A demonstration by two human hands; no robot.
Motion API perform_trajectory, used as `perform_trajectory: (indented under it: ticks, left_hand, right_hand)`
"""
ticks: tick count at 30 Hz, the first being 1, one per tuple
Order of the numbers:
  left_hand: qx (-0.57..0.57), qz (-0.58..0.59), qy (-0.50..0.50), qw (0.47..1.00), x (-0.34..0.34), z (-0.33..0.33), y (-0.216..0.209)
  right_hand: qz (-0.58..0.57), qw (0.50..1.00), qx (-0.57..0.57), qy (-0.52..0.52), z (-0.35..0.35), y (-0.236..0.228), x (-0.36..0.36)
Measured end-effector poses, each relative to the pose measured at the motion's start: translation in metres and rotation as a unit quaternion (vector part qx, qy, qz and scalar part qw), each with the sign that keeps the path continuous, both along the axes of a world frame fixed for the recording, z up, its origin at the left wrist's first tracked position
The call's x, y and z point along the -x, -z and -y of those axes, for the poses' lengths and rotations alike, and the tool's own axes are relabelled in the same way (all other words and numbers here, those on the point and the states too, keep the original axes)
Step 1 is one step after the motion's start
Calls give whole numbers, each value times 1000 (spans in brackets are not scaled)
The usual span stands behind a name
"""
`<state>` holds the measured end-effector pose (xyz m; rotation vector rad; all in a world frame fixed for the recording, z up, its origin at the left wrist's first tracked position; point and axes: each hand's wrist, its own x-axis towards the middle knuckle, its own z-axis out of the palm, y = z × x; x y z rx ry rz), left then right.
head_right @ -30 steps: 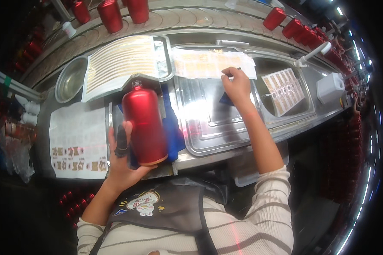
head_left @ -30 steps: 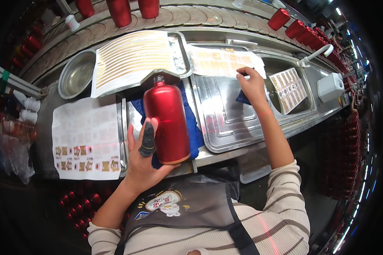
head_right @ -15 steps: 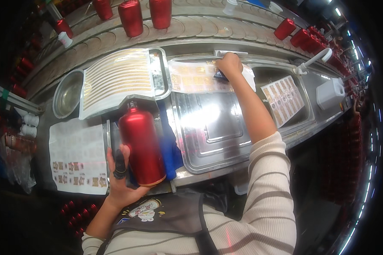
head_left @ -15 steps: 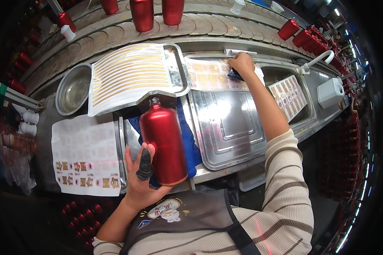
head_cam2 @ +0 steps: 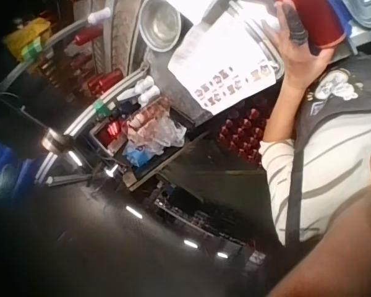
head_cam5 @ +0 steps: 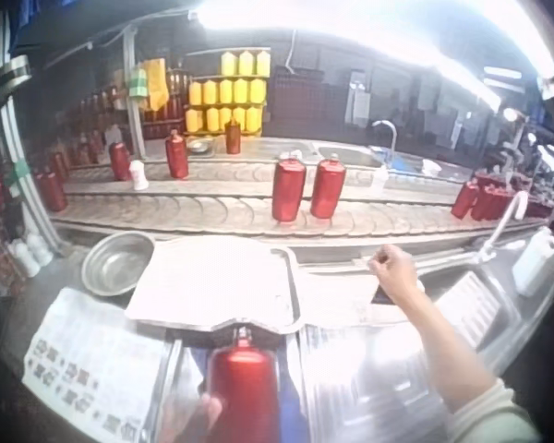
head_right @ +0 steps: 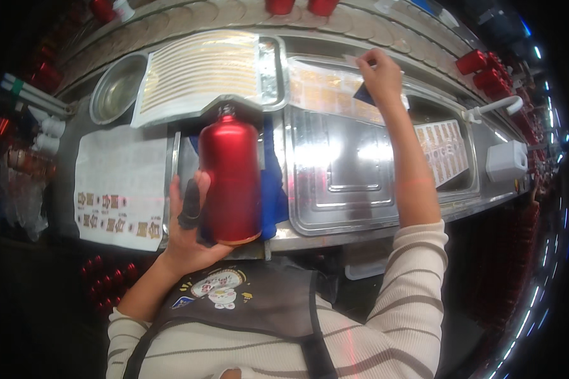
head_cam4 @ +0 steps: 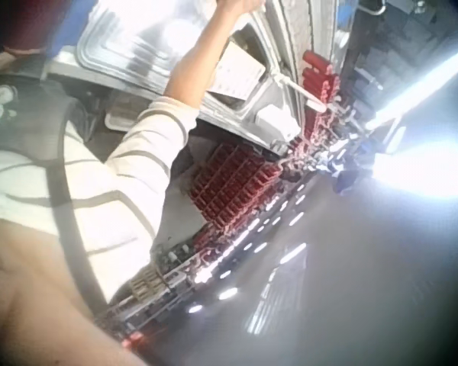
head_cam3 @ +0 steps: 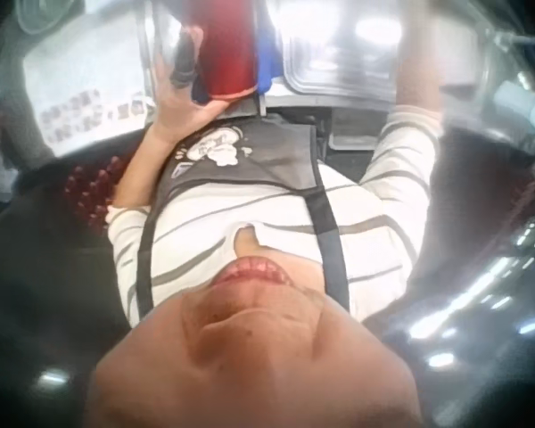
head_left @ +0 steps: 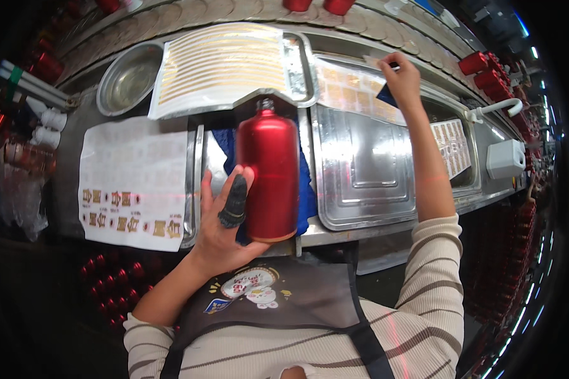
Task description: The person applies adhesive labels to red cylindrical bottles on a production line. They pick up bottles, peel and align labels, smooth them onto the surface, and place the finished bottles onto a conveyor.
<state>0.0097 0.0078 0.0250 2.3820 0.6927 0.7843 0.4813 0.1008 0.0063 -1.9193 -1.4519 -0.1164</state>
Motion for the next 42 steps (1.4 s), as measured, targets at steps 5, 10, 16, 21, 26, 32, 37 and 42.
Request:
perform_trajectory:
  ticks: [5,10,16,21,26,32,37,42]
  left_hand:
    - [17,-65,-41,997,-4,3,2]
    - [178,-22,-28,983,-1,0,-1]
    - [179,48,-21,982,-6,2,4]
    - [90,55,-47,993,-5,8,3]
    - [240,166,-44,955,-4,1,5]
    - [376,243,-100,889,-37,-11,-9]
    - [372,249,-125,885,-35,-10,1]
    - [415,284,-114,857,-39,-13,-4]
  right_hand:
    - [-27,989,20,-145,60,-83,95]
    - [-158,916,168,-329,99,-149,178]
    - [4,868,145,-475,70,-135,233]
    - [131,873,131,-451,53,-121,242]
    - [109,861,106,-486,42,-114,235]
    - [34,952,102,-286,70,-106,234]
    - [-296,924,125,-210,116,-62,247]
    - [-411,887,92,-190,123,-50,259]
